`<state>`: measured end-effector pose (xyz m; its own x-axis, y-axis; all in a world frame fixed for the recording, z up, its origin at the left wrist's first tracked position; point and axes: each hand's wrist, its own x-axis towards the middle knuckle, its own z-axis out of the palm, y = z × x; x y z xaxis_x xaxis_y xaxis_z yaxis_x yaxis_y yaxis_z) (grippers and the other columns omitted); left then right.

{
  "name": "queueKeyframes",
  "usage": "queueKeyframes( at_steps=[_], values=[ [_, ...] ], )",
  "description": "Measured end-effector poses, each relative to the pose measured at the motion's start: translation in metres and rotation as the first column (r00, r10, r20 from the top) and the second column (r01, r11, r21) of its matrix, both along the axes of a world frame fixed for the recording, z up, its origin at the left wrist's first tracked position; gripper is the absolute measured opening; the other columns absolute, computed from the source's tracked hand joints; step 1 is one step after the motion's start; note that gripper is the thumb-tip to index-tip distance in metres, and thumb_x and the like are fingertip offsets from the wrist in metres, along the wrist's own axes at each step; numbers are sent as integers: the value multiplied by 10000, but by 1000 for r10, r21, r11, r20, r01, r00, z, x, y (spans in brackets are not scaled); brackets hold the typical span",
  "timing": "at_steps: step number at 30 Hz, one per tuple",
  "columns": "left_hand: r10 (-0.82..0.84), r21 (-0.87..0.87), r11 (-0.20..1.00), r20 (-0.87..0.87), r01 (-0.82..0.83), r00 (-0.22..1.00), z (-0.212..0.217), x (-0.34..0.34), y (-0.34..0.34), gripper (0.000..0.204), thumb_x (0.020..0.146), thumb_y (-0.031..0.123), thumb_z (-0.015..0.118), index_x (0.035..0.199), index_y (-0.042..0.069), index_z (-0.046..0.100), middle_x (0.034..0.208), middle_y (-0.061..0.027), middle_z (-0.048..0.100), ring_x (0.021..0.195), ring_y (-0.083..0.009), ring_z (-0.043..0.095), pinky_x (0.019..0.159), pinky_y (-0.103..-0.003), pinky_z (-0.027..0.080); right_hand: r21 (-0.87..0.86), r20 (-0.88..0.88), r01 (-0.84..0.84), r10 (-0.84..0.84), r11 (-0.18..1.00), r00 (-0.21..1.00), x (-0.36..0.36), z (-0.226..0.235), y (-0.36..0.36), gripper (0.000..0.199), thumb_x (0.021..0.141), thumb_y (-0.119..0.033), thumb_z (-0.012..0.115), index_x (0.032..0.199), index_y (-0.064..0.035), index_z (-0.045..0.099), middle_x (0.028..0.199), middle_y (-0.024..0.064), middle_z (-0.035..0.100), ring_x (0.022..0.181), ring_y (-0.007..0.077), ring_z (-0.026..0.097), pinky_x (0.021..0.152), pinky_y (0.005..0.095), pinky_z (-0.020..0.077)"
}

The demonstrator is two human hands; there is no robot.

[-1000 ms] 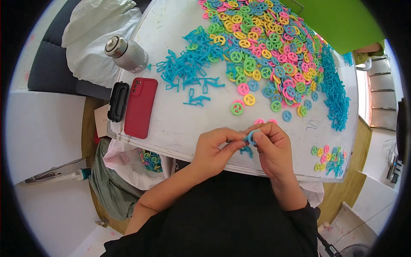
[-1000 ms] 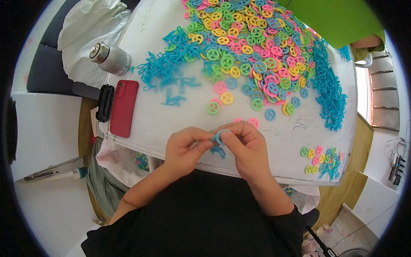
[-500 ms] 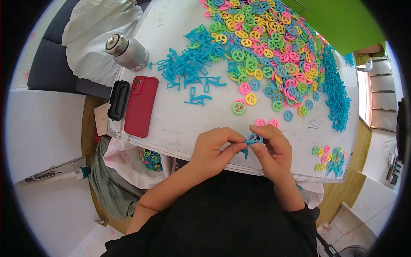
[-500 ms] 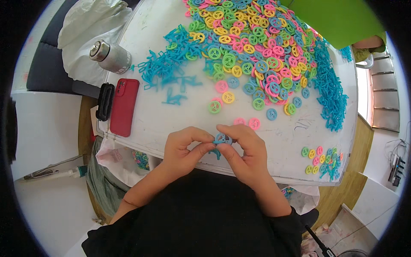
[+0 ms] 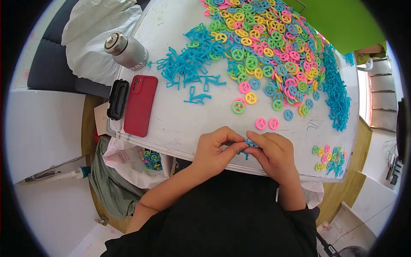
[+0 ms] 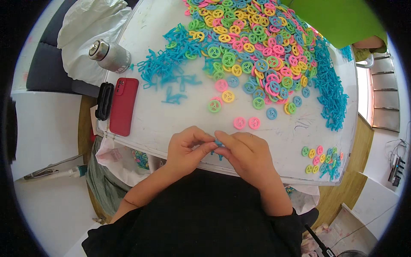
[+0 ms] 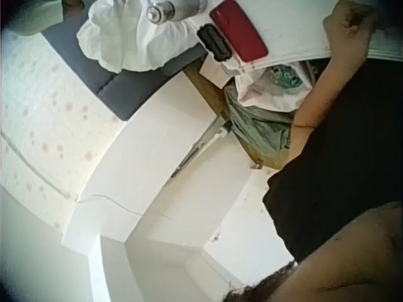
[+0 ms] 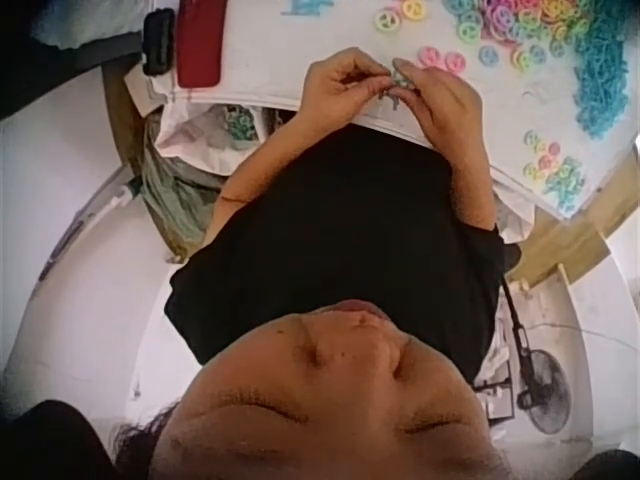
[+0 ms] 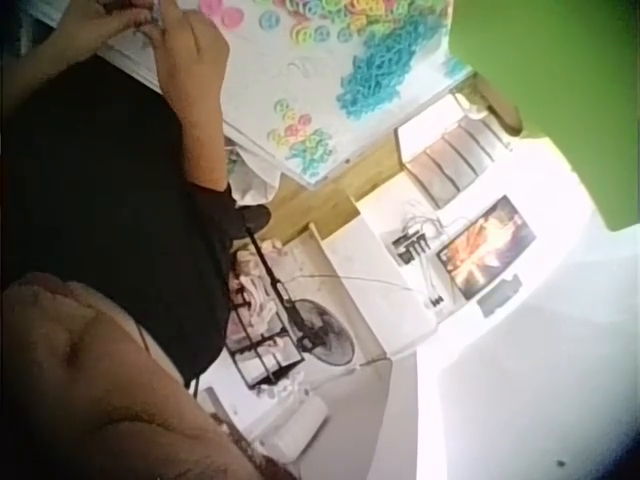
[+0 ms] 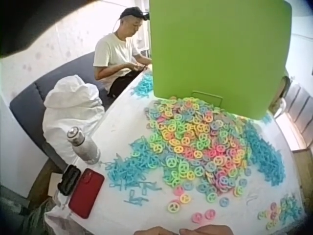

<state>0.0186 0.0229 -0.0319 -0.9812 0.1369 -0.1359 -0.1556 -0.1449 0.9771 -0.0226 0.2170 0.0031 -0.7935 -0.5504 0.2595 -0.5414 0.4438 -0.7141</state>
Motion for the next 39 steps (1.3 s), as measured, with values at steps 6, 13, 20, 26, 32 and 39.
queueKeyframes(
  at_steps=[6,13,20,26,32,39],
  values=[
    [-8,-355,890,-638,-286,770,0,-6,-2,133,847,-3,735,967,14,680,884,-103,717,840,-162,701,755,-302,539,-234,713,255,-13,938,701,11,6,1,416,863,-15,712,1272,-28,636,785,45,641,683,114,591,607,276,494],
    [153,75,984,77,-159,985,16,-7,-8,57,913,39,691,928,33,637,831,-45,685,782,-105,659,658,-238,515,19,-282,-86,88,996,955,7,-7,2,382,840,6,653,1214,-71,660,951,76,624,812,192,637,654,315,523],
    [5,70,997,342,-31,940,18,-9,-14,141,917,102,702,999,39,607,890,-58,662,763,-102,622,631,-257,492,-61,-301,-253,224,966,927,7,-4,-8,268,736,-57,765,991,-50,685,853,110,638,660,254,646,552,328,505],
    [-218,-432,902,-478,-12,851,29,-16,-14,446,779,162,809,1167,54,617,1063,-118,630,999,-298,623,864,-382,481,-362,652,125,155,924,742,-3,-4,3,114,877,-48,729,934,4,644,835,93,686,677,165,678,586,275,532],
    [-41,-336,941,-251,-47,967,12,-4,-19,299,772,43,788,1052,34,684,1023,-120,702,962,-258,675,861,-356,518,75,206,98,-111,992,972,-35,-1,6,283,861,-19,698,1141,-17,655,866,82,674,784,166,675,651,289,526],
    [-9,-298,951,-277,-77,961,8,-7,-22,202,830,-28,707,1029,1,685,1026,-102,703,963,-184,659,844,-314,506,458,-483,375,-128,806,866,-85,-15,6,292,709,-32,747,992,-57,680,898,70,578,868,248,599,702,368,501]
  ],
)
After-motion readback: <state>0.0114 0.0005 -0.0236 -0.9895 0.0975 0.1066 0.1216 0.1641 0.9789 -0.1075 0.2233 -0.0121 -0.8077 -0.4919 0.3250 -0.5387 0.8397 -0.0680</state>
